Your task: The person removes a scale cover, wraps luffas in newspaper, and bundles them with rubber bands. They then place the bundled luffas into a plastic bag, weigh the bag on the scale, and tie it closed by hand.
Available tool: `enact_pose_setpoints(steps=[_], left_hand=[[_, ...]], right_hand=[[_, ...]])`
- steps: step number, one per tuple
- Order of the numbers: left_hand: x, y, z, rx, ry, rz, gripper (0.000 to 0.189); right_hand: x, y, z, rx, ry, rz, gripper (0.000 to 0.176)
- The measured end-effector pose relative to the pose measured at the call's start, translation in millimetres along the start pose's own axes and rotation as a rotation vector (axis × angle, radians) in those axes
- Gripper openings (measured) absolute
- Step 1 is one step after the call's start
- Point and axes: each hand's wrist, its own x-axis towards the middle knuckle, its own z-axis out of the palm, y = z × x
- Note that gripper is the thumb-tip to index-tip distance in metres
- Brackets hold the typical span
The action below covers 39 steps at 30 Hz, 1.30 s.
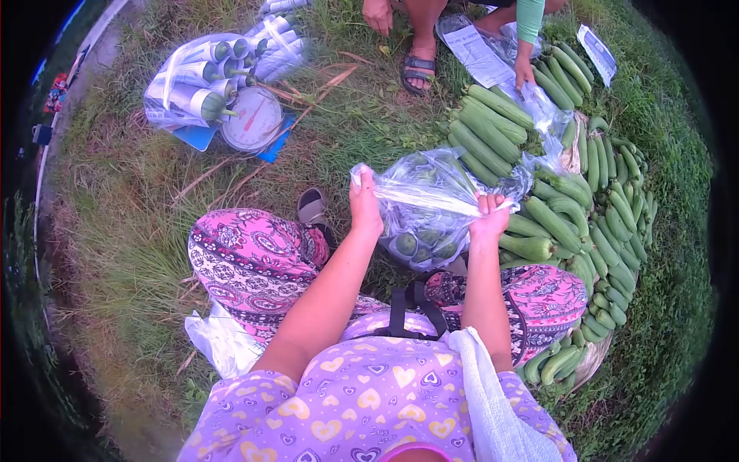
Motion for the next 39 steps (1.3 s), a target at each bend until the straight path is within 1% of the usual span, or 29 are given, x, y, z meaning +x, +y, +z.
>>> enact_pose_setpoints(steps=[1,3,4,5,8,9,11,12,13,16,17,19,21,23,24,26,29,31,34,35,37,38,39], left_hand=[[-2,3,-1,0.075,-0.041,0.101,0.055],[7,-19,-24,0.625,0.018,0.409,0.065],[4,-20,-28,0.9,0.05,0.563,0.071],[-2,-23,-31,0.95,-0.005,0.381,0.082],[1,-37,-36,0.901,-0.107,0.216,0.084],[5,-38,-35,0.828,-0.199,0.237,0.08],[3,-46,-31,0.668,-0.291,0.249,0.075],[-3,-39,-21,0.588,-0.336,0.255,0.073],[-14,-34,-14,0.669,-0.304,0.259,0.067],[-23,-41,-4,0.832,-0.332,0.415,0.066],[-22,-45,-3,0.875,-0.382,0.402,0.066],[-24,-48,3,0.883,-0.366,0.44,0.068],[-26,-53,5,0.89,-0.373,0.462,0.069],[-24,-56,3,0.827,-0.397,0.486,0.07],[-23,-59,0,0.796,-0.407,0.498,0.07],[-17,-63,-4,0.649,-0.427,0.429,0.071],[-9,-61,-8,0.456,-0.482,0.34,0.073],[-8,-60,-9,0.331,-0.52,0.281,0.074],[-7,-58,-11,0.324,-0.568,0.256,0.079],[-5,-57,-11,0.388,-0.573,0.258,0.08],[2,-57,-15,0.518,-0.585,0.252,0.087],[4,-56,-17,0.524,-0.637,0.216,0.091],[4,-49,-18,0.531,-0.692,0.178,0.096]], right_hand=[[-2,-2,2,-0.032,0.027,-0.019,0.039],[-2,-3,2,-0.056,0.052,-0.054,0.037],[-1,-4,2,-0.064,0.056,-0.062,0.037],[1,-4,2,-0.071,0.061,-0.069,0.037],[-4,0,7,-0.142,0.071,-0.098,0.037],[-7,2,10,-0.174,0.074,-0.111,0.037],[-13,9,16,-0.284,0.064,-0.104,0.037],[-15,13,18,-0.337,0.06,-0.1,0.037],[-12,21,18,-0.379,0.108,-0.135,0.037],[-14,29,21,-0.516,0.125,-0.2,0.038],[-13,29,19,-0.535,0.087,-0.197,0.038],[-9,28,10,-0.575,0.015,-0.194,0.038],[-6,34,7,-0.593,-0.01,-0.245,0.038],[-7,42,6,-0.587,-0.018,-0.293,0.036],[-5,44,0,-0.682,-0.064,-0.348,0.036],[1,50,-10,-0.865,-0.161,-0.463,0.035],[13,59,-27,-1.107,-0.171,-0.59,0.033],[-4,51,-12,-1.253,-0.18,-0.637,0.025],[-22,42,4,-1.53,-0.261,-0.736,0.015],[-25,40,7,-1.631,-0.295,-0.774,0.015],[-41,34,23,-1.737,-0.411,-0.758,0.023],[-46,32,25,-1.791,-0.464,-0.744,0.029],[-45,31,23,-1.856,-0.522,-0.743,0.028]])
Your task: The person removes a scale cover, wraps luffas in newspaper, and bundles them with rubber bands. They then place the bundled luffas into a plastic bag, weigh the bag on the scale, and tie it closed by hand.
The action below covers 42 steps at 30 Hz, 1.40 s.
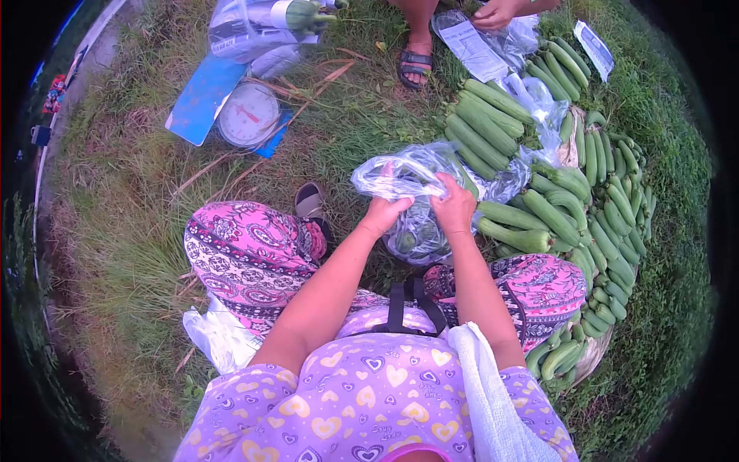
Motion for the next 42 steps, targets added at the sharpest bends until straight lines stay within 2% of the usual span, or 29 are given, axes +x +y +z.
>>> enact_pose_setpoints(steps=[2,5,6,9,10,13,14,17,18,21,22,25,26,29,30,33,34,37,38,41,42], left_hand=[[-7,25,-7,0.164,-0.132,-0.045,0.112],[-10,24,-5,0.439,-0.045,0.046,0.116],[-8,29,-1,0.645,0.074,0.082,0.111],[5,46,-6,0.579,0.254,0.009,0.095],[11,41,-7,0.392,0.3,0.044,0.07],[18,43,-7,0.267,0.22,0.151,0.051],[22,40,-2,0.144,0.265,0.231,0.039],[22,66,8,-0.514,0.157,0.068,0.035],[20,78,14,-0.488,0.152,0.106,0.035],[24,60,10,-0.608,0.176,-0.043,0.032],[24,64,13,-0.58,0.202,-0.104,0.033],[22,61,24,0.164,0.219,0.005,0.036],[20,57,26,0.343,0.279,0.099,0.036],[14,75,28,0.586,0.248,0.056,0.035],[13,83,32,0.658,0.191,-0.055,0.033],[9,76,39,0.829,0.084,0.056,0.039],[10,72,38,0.836,0.103,0.049,0.041],[12,65,40,0.854,0.145,0.016,0.045],[12,65,41,0.86,0.146,0.007,0.045],[11,69,43,0.867,0.153,-0.002,0.041],[11,69,44,0.867,0.154,-0.005,0.039]], right_hand=[[-1,6,5,-0.12,-0.013,-0.067,0.027],[-1,4,6,-0.233,-0.112,-0.142,0.023],[0,2,6,-0.244,-0.138,-0.182,0.022],[-4,-11,5,-0.336,-0.244,-0.254,0.015],[-6,-17,2,-0.347,-0.278,-0.278,0.014],[-7,-25,0,-0.39,-0.338,-0.294,0.012],[-7,-24,-1,-0.394,-0.342,-0.282,0.012],[-2,-14,-5,-0.323,-0.318,-0.224,0.02],[-2,-8,-8,-0.288,-0.305,-0.201,0.023],[0,25,-1,0.1,-0.296,-0.041,0.035],[2,30,7,0.527,-0.233,-0.007,0.028],[1,28,-22,1.031,-0.208,0.512,0.031],[0,29,-26,1.152,-0.129,0.48,0.041],[-2,36,-25,1.254,0.075,0.491,0.039],[-2,26,-27,1.199,0.101,0.471,0.037],[-12,8,-24,1.198,0.089,0.353,0.036],[-14,8,-26,1.284,0.084,0.346,0.034],[-9,3,-43,1.405,0.387,0.507,0.026],[-12,29,-45,1.336,0.272,0.411,0.027],[-20,27,-81,1.3,0.109,0.361,0.048],[-26,28,-89,1.344,-0.05,0.38,0.07]])
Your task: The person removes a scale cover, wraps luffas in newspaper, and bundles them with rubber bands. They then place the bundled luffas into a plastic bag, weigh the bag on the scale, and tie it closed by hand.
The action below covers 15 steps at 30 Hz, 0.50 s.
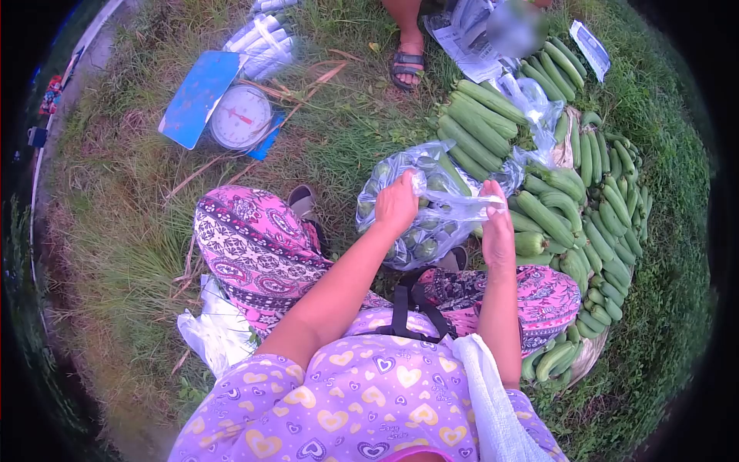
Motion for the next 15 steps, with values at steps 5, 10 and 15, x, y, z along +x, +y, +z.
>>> enact_pose_setpoints(steps=[5,10,15], left_hand=[[-1,2,3,-0.013,0.04,0.014,0.04],[-2,0,12,0.011,0.016,0.062,0.036],[-5,-4,15,-0.04,0.036,0.075,0.034]], right_hand=[[4,55,8,-1.051,-0.077,-0.2,0.068],[39,70,50,-0.785,-0.094,-0.518,0.02],[35,83,55,-0.026,0.128,-0.137,0.024]])
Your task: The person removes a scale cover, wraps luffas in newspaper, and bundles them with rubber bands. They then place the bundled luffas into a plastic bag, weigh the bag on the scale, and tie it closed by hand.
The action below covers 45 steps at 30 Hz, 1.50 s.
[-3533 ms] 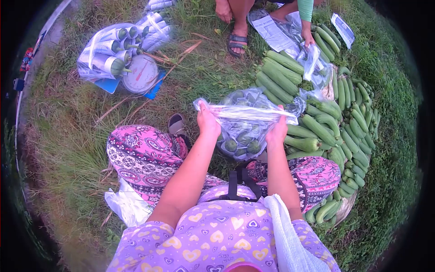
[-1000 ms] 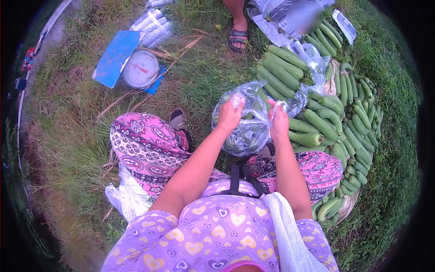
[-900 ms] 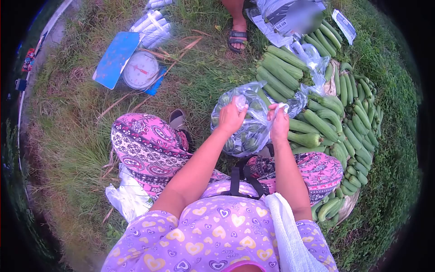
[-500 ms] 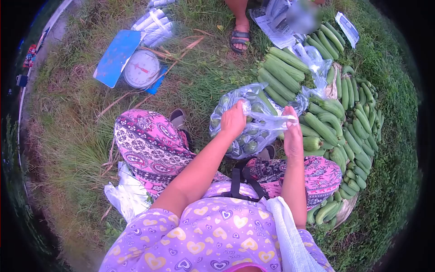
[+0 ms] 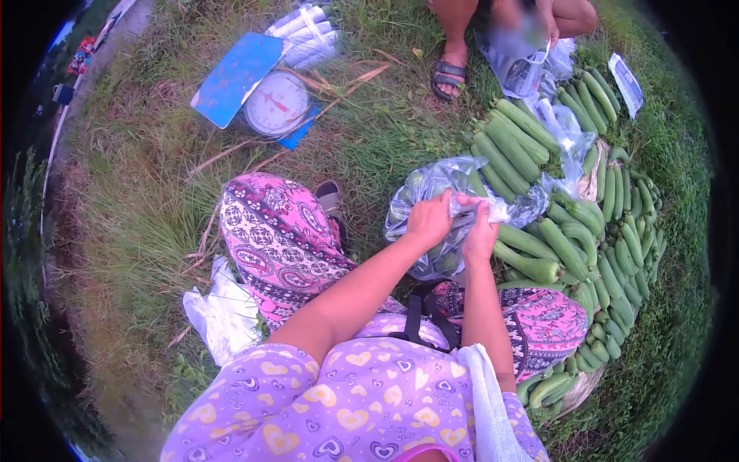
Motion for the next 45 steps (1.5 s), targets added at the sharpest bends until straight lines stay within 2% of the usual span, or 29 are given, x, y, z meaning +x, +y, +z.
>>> enact_pose_setpoints(steps=[3,6,7,10,11,14,16,18,19,22,23,26,27,30,31,34,35,38,39,42,43,45], left_hand=[[2,6,-5,-0.006,-0.045,-0.069,0.036],[5,10,-13,-0.004,-0.132,-0.164,0.035],[6,9,-13,0.002,-0.17,-0.195,0.035],[11,2,-10,0.032,-0.197,-0.23,0.041],[9,0,-9,-0.004,-0.155,-0.225,0.034],[10,4,-12,-0.025,-0.212,-0.233,0.024],[15,8,-17,-0.067,-0.272,-0.156,0.024],[15,9,-27,-0.185,-0.3,-0.079,0.03],[13,6,-29,-0.237,-0.33,-0.067,0.048],[16,-17,-16,-0.427,-0.44,-0.033,0.063],[18,-26,-12,-0.52,-0.515,-0.068,0.071],[15,-43,6,-0.508,-0.446,-0.096,0.077],[12,-14,-21,-0.492,-0.426,-0.067,0.074],[6,-8,-13,-0.363,-0.208,-0.243,0.066],[8,-7,-8,-0.324,-0.097,-0.226,0.062],[13,-10,-16,-0.44,-0.153,-0.292,0.058],[12,-14,-3,-0.555,0.001,-0.218,0.05],[10,-12,-2,-0.661,-0.004,-0.245,0.043],[11,-8,-4,-0.688,0.015,-0.226,0.04],[12,-3,-16,-0.632,-0.067,-0.245,0.04],[11,-3,-18,-0.658,-0.072,-0.246,0.04],[13,-15,-12,-0.629,-0.114,-0.266,0.041]], right_hand=[[1,-9,1,0.091,0.07,0.021,0.024],[5,-1,-11,0.034,0.006,0.021,0.024],[8,3,-15,-0.047,-0.067,0.03,0.024],[5,1,-3,-0.67,-0.311,-0.305,0.02],[6,-8,6,-0.856,-0.382,-0.455,0.021],[16,-15,8,-1.175,-0.512,-0.385,0.021],[24,-14,3,-1.288,-0.481,-0.339,0.021],[30,-9,-3,-1.409,-0.458,-0.293,0.022],[33,-6,-6,-1.436,-0.459,-0.343,0.024],[29,-17,-1,-1.507,-0.5,-0.362,0.02],[27,-23,2,-1.603,-0.59,-0.405,0.015],[16,-24,17,-1.429,-0.435,-0.284,0.015],[13,-29,21,-1.457,-0.45,-0.222,0.018],[15,-22,16,-1.424,-0.594,-0.343,0.018],[20,-25,13,-1.487,-0.708,-0.277,0.026],[27,-39,1,-1.03,-0.688,-0.421,0.037],[34,-46,-4,-0.958,-0.724,-0.252,0.046],[53,-36,-14,-0.713,-0.354,0.122,0.048],[56,-36,-15,-0.699,-0.377,0.133,0.052],[60,-21,-9,-0.647,-0.567,0.121,0.049],[56,-15,-4,-0.729,-0.562,-0.106,0.03],[53,-26,2,-0.855,-0.499,-0.01,0.019]])
